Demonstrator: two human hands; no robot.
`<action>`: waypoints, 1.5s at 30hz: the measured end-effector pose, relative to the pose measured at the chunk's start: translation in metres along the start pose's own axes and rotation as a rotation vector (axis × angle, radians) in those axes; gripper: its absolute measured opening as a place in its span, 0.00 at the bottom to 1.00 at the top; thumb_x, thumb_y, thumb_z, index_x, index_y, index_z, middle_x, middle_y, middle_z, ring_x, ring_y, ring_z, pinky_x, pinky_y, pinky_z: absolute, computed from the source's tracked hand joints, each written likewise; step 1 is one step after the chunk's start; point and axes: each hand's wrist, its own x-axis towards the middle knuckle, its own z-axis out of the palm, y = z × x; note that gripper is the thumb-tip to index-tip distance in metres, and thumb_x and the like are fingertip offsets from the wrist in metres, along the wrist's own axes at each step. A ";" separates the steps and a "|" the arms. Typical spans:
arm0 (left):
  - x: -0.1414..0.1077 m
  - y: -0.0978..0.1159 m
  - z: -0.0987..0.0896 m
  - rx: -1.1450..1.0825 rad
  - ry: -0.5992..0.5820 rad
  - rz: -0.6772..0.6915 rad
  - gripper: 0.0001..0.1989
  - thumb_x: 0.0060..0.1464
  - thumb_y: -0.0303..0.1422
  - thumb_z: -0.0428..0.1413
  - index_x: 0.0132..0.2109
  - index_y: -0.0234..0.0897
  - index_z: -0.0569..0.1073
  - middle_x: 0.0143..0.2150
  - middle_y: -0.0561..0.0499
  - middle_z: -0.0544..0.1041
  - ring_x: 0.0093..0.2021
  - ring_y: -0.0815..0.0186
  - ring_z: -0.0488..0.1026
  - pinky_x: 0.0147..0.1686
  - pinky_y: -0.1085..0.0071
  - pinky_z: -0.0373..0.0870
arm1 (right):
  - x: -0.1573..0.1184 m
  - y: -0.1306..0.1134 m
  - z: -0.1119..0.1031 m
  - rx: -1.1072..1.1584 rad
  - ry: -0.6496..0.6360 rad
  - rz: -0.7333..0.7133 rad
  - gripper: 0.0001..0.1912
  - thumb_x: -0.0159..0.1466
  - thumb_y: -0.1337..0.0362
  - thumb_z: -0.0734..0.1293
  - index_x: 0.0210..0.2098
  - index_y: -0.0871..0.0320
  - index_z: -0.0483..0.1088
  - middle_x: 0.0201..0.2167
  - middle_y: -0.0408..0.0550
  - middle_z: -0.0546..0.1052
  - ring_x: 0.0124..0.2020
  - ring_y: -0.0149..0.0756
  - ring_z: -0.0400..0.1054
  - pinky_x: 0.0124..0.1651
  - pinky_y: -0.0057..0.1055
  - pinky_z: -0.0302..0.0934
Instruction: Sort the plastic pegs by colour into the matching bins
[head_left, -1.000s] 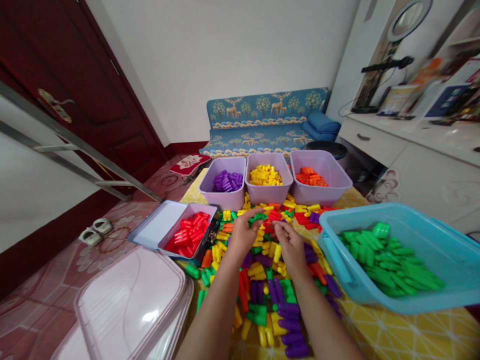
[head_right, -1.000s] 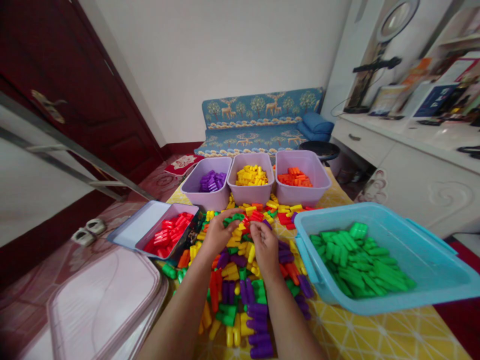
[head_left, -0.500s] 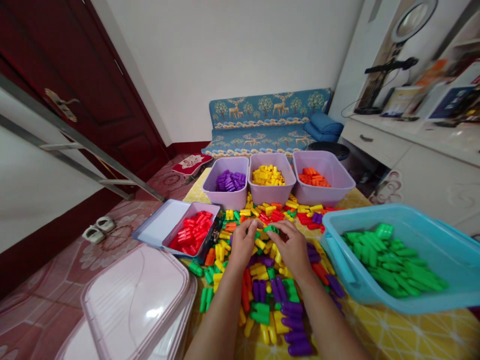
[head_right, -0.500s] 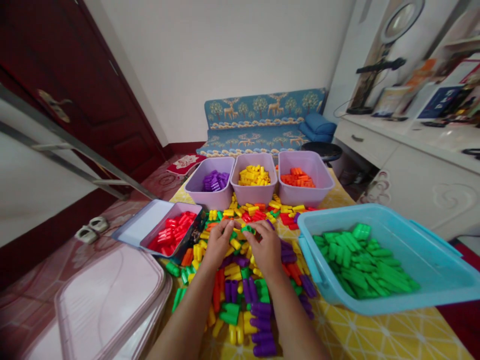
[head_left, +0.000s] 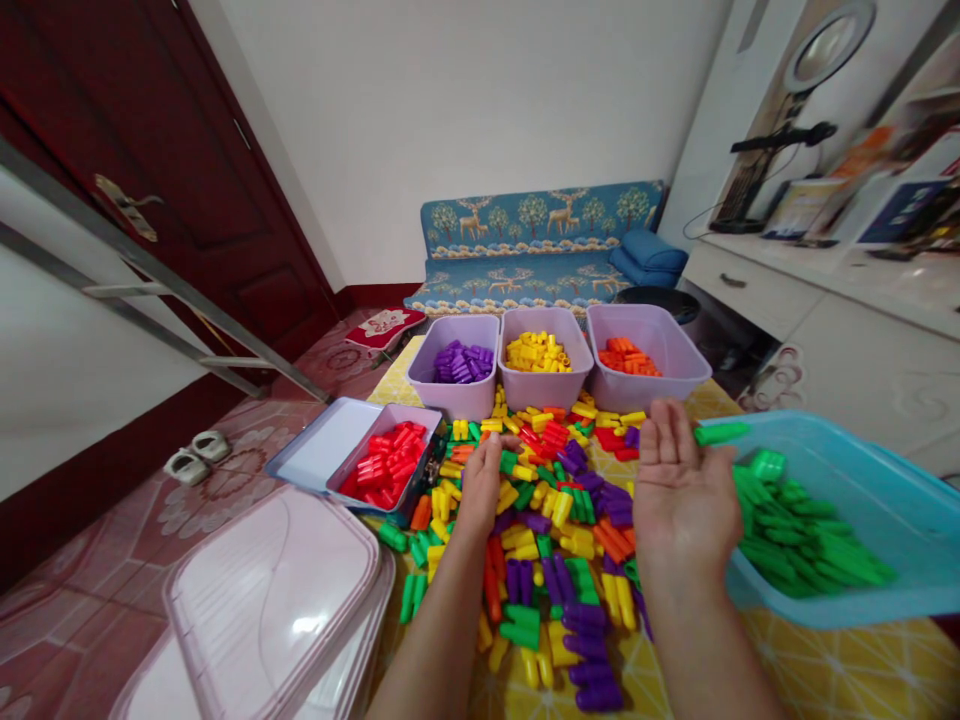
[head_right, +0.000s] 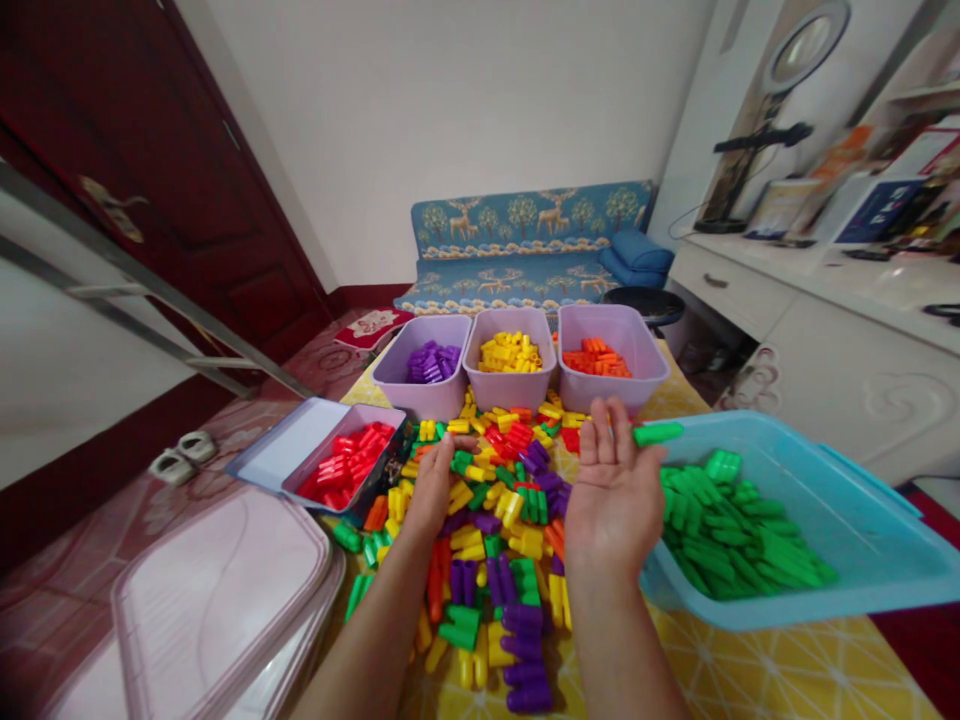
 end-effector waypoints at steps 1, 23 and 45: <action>0.000 0.000 0.000 -0.010 -0.009 -0.007 0.27 0.61 0.50 0.40 0.40 0.36 0.76 0.44 0.47 0.78 0.47 0.61 0.72 0.38 0.71 0.70 | 0.000 -0.002 0.000 0.013 0.003 -0.006 0.17 0.66 0.50 0.56 0.37 0.55 0.70 0.54 0.51 0.72 0.55 0.36 0.67 0.56 0.40 0.62; 0.005 -0.007 -0.009 0.023 -0.188 0.135 0.15 0.56 0.32 0.47 0.46 0.36 0.73 0.44 0.49 0.75 0.46 0.64 0.70 0.49 0.69 0.65 | -0.019 0.031 -0.008 -1.500 -1.012 -0.095 0.11 0.57 0.57 0.68 0.37 0.54 0.75 0.37 0.48 0.77 0.37 0.41 0.71 0.41 0.35 0.62; 0.008 0.003 -0.014 0.388 -0.123 0.304 0.17 0.58 0.28 0.45 0.51 0.38 0.70 0.56 0.46 0.70 0.59 0.61 0.64 0.61 0.60 0.57 | -0.024 0.054 -0.014 -1.588 -1.017 -0.179 0.09 0.56 0.70 0.68 0.37 0.56 0.72 0.38 0.47 0.75 0.40 0.39 0.70 0.41 0.32 0.60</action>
